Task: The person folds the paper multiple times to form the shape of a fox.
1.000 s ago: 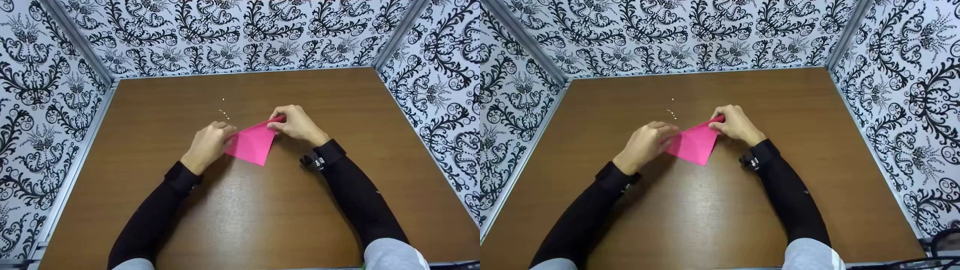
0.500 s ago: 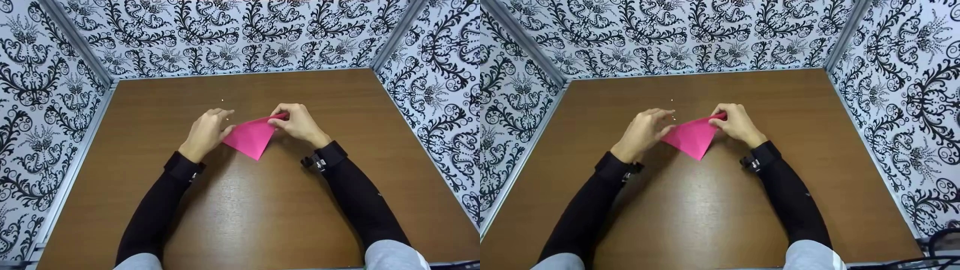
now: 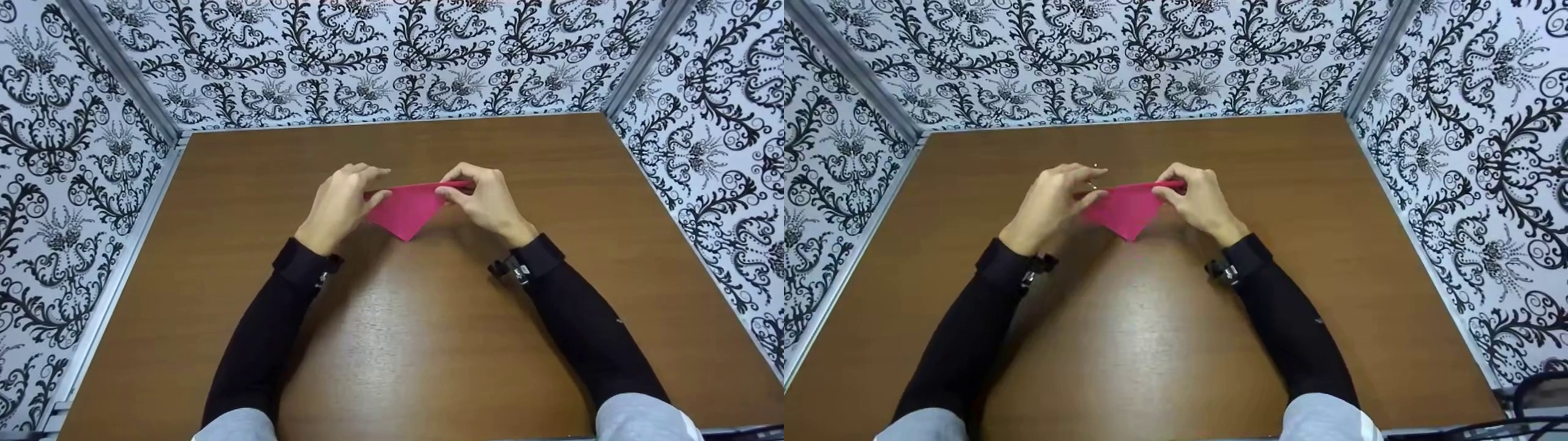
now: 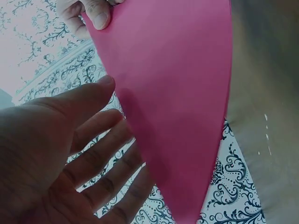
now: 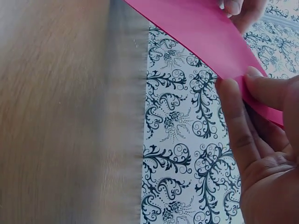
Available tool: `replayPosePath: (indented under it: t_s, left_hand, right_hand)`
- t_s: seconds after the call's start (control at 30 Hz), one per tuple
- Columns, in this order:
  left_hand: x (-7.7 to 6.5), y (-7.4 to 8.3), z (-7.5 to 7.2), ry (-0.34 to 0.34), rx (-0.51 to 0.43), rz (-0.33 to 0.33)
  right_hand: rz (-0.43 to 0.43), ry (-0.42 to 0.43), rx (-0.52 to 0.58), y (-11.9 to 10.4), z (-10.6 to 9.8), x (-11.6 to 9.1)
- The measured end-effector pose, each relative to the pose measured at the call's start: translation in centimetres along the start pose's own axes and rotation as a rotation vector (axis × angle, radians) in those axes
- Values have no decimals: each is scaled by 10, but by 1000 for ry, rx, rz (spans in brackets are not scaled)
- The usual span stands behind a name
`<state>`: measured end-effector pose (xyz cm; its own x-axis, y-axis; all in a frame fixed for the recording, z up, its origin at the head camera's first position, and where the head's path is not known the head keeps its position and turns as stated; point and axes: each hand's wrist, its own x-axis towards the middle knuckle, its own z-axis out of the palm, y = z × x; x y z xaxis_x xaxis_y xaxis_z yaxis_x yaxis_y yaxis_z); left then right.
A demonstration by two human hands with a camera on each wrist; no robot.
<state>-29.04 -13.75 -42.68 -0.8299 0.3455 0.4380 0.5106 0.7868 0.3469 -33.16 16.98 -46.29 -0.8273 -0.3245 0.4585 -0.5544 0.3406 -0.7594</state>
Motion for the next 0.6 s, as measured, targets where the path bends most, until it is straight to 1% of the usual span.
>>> replayPosePath:
  t_s: [0.13, 0.23, 0.47, 0.6]
  left_hand:
    - [-1, 1, -4, 11, 27, 0]
    - [-1, 2, -6, 26, 33, 7]
    - [-2, 5, -10, 117, 29, 64]
    - [-2, 5, -9, 147, 20, 91]
  right_hand:
    - [-62, 50, 20, 0, 2, -1]
    - [-100, 70, 49, 1, 4, -2]
    - [-147, 113, 75, 0, 8, -3]
    - [-173, 115, 88, 0, 10, -3]
